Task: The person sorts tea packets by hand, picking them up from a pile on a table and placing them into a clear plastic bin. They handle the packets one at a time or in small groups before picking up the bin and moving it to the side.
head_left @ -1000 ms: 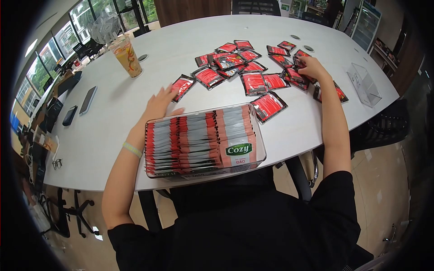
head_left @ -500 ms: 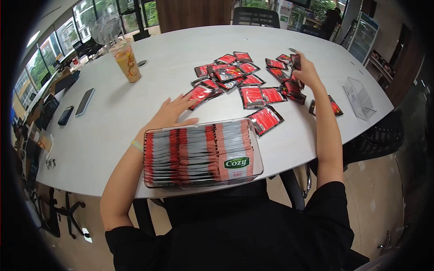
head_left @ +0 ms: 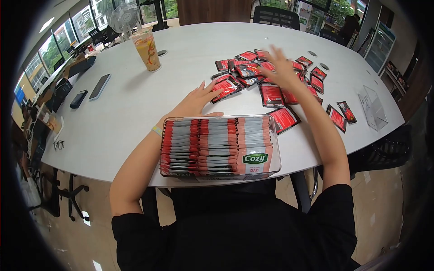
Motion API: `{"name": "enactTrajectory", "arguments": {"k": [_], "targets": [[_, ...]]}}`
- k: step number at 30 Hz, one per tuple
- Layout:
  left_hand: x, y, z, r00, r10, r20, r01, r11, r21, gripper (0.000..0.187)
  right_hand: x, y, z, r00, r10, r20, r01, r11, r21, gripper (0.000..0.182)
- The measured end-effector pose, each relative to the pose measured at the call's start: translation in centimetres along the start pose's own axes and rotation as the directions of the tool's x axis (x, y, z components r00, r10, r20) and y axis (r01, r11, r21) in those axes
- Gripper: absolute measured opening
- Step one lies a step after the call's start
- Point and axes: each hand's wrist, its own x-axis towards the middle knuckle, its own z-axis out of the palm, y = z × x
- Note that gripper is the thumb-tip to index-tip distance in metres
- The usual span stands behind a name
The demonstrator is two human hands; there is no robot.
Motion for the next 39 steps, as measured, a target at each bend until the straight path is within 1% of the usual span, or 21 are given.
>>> {"name": "enactTrajectory", "arguments": {"k": [1,3,4,7,8,10,11,13,14,16,17,19,20,21,23,24,26,28,32,36,39], "targets": [[0.0,0.0,0.0,1.0,-0.016,-0.014,0.016,1.0,0.0,0.074,0.4,-1.1,0.6,1.0,-0.003,0.0,0.003,1.0,0.001,0.065],[-0.3,-0.1,0.1,0.999,-0.034,-0.021,0.034,0.999,0.025,0.075,0.7,-2.7,1.6,0.954,-0.065,0.292,0.07,0.997,-0.01,0.059],[-0.5,-0.1,0.1,0.999,-0.047,-0.027,0.049,0.998,0.051,0.075,0.6,-2.7,1.5,0.954,-0.062,0.294,0.067,0.998,-0.005,0.059],[-0.8,0.1,-0.2,0.998,-0.062,-0.013,0.063,0.996,0.059,0.073,0.3,-0.3,0.4,0.904,0.23,0.36,-0.113,0.941,-0.318,0.062],[-0.8,-0.2,-0.3,0.998,-0.06,-0.015,0.06,0.997,0.055,0.073,-0.3,1.2,0.0,0.898,0.273,0.346,-0.155,0.93,-0.332,0.064],[-1.4,-1.3,-0.8,0.995,-0.067,-0.075,0.055,0.987,-0.148,0.071,-1.6,4.4,-1.2,0.884,0.384,0.265,-0.308,0.907,-0.287,0.064],[-1.9,-1.7,-1.3,0.995,-0.062,-0.075,0.05,0.987,-0.15,0.071,-2.4,5.9,-2.3,0.868,0.453,0.204,-0.41,0.885,-0.22,0.063],[-3.3,-1.8,-3.6,0.973,-0.215,-0.087,0.154,0.88,-0.45,0.072,-4.2,9.4,-4.9,0.785,0.606,0.128,-0.588,0.794,-0.153,0.068],[-4.1,-1.4,-4.9,0.973,-0.213,-0.088,0.152,0.881,-0.448,0.072,-5.8,11.2,-6.1,0.737,0.667,0.108,-0.65,0.743,-0.16,0.069],[-6.6,0.3,-7.2,0.973,-0.203,-0.109,0.025,0.563,-0.826,0.081,-9.6,12.9,-8.2,0.638,0.761,0.121,-0.742,0.649,-0.169,0.07],[-8.1,1.5,-8.1,0.982,-0.159,-0.1,-0.004,0.517,-0.856,0.094,-11.6,13.4,-9.2,0.587,0.795,0.154,-0.776,0.607,-0.173,0.07],[-10.9,3.1,-7.9,0.995,-0.056,-0.083,-0.052,0.424,-0.904,0.119,-16.6,22.7,-6.0,0.734,0.628,0.257,-0.641,0.766,-0.041,0.071],[-12.0,3.6,-7.4,0.997,0.003,-0.076,-0.071,0.376,-0.924,0.133,-17.8,21.6,-6.4,0.729,0.636,0.254,-0.649,0.76,-0.041,0.071],[-12.9,4.1,-6.8,0.997,0.012,-0.07,-0.07,0.374,-0.925,0.133,-19.2,19.8,-7.3,0.743,0.615,0.265,-0.646,0.762,0.044,0.071],[-14.2,4.8,-5.6,0.988,-0.024,-0.152,-0.092,0.701,-0.707,0.149,-20.2,17.8,-7.8,0.782,0.584,0.22,-0.622,0.754,0.211,0.066],[-14.3,5.1,-5.2,0.99,-0.017,-0.143,-0.091,0.696,-0.712,0.149,-20.2,17.4,-7.5,0.773,0.593,0.224,-0.632,0.747,0.206,0.066],[-14.1,5.6,-4.9,0.983,-0.109,-0.148,0.0,0.805,-0.594,0.149,-19.3,16.2,-7.1,0.873,0.459,0.166,-0.486,0.786,0.382,0.059],[-13.5,5.7,-4.9,0.989,-0.084,-0.125,0.0,0.833,-0.554,0.148,-17.9,13.8,-7.4,0.891,0.439,0.115,-0.447,0.802,0.396,0.052],[-13.4,6.1,-5.1,0.992,-0.086,-0.088,0.03,0.863,-0.504,0.143,-15.6,7.3,-8.3,0.957,0.269,-0.109,-0.219,0.917,0.333,0.042],[-13.7,6.9,-4.8,0.988,-0.106,-0.108,0.043,0.882,-0.47,0.143,-13.8,-2.8,-10.5,0.97,0.007,-0.242,0.141,0.795,0.589,0.019],[-13.9,7.8,-4.4,0.986,-0.063,-0.157,-0.012,0.899,-0.437,0.141,-13.6,-9.4,-13.5,0.929,-0.305,-0.209,0.365,0.662,0.654,0.013]]}}
